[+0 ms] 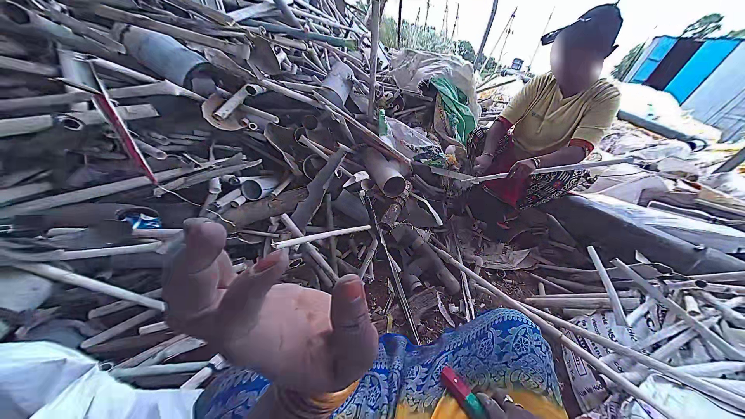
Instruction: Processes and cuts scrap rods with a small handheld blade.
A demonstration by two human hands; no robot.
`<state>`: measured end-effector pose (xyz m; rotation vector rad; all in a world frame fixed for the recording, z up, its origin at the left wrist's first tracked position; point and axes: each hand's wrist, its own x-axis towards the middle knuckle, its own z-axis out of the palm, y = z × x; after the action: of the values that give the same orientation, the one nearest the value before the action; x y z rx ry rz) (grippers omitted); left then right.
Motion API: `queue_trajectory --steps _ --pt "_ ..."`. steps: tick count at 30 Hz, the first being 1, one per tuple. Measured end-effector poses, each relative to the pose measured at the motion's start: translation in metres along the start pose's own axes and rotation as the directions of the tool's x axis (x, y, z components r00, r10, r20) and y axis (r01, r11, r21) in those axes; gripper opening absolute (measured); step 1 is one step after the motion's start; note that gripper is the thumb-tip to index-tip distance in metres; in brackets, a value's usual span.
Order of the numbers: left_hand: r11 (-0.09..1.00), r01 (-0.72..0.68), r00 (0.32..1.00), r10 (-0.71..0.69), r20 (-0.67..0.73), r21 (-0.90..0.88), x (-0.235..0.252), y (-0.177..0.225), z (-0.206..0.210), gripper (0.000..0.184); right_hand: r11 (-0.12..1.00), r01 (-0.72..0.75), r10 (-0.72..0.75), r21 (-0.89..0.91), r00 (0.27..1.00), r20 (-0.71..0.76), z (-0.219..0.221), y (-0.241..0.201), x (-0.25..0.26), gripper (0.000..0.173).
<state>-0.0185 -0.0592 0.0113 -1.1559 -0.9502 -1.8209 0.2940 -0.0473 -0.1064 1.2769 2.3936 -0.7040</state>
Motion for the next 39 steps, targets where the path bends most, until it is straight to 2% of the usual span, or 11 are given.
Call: queue_trajectory --steps 6,9,14,17,19,22,27,32,34,36,39 --pt "0.998 -0.042 0.997 0.04 0.065 0.044 0.001 0.01 -0.007 0.041 0.969 0.136 -0.159 0.206 0.982 0.103 -0.032 0.035 0.008 0.056" --pt "0.997 -0.028 0.998 0.024 0.062 0.066 0.002 0.008 -0.012 0.035 0.941 0.276 -0.226 0.194 0.943 -0.244 -0.084 0.044 -0.002 0.04" --pt "0.983 0.092 0.974 -0.123 0.188 0.161 -0.014 0.008 -0.01 0.038 0.912 0.378 -0.277 -0.159 0.282 -0.919 -0.171 0.037 -0.01 0.044" --pt "0.963 0.058 0.892 -0.17 0.42 0.265 -0.033 0.005 -0.01 0.042 0.862 0.485 -0.244 -0.15 0.137 -0.96 -0.204 0.023 0.006 0.039" --pt "0.942 -0.021 0.802 -0.183 0.569 0.334 -0.045 -0.004 -0.013 0.041 0.713 0.701 -0.236 -0.002 0.237 -0.942 -0.214 0.011 0.033 0.037" --pt "0.912 0.054 0.617 -0.35 0.705 0.406 -0.059 -0.03 -0.022 0.044 0.159 0.839 -0.36 0.521 0.541 -0.76 -0.211 -0.013 0.09 0.039" --pt "0.51 0.35 -0.193 -0.781 0.594 0.785 -0.073 -0.066 -0.031 0.053 -0.322 0.456 -0.63 0.83 0.551 -0.548 -0.17 -0.061 0.192 0.065" --pt "0.556 0.104 -0.688 -0.558 0.463 0.825 -0.117 -0.078 -0.036 0.061 -0.118 0.328 -0.288 0.937 0.892 -0.348 -0.141 -0.113 0.257 0.036" --pt "0.616 0.06 -0.733 -0.507 0.453 0.786 -0.128 -0.083 -0.035 0.062 0.177 0.378 -0.039 0.909 0.925 -0.377 -0.122 -0.119 0.291 0.02" --pt "0.635 -0.027 -0.743 -0.529 0.41 0.772 -0.134 -0.087 -0.032 0.063 0.444 0.208 0.146 0.872 0.943 -0.299 -0.091 -0.104 0.321 0.045" --pt "0.672 -0.162 -0.745 -0.564 0.357 0.723 -0.136 -0.094 -0.024 0.066 0.471 -0.051 0.307 0.88 0.945 -0.11 -0.024 -0.068 0.361 0.072"
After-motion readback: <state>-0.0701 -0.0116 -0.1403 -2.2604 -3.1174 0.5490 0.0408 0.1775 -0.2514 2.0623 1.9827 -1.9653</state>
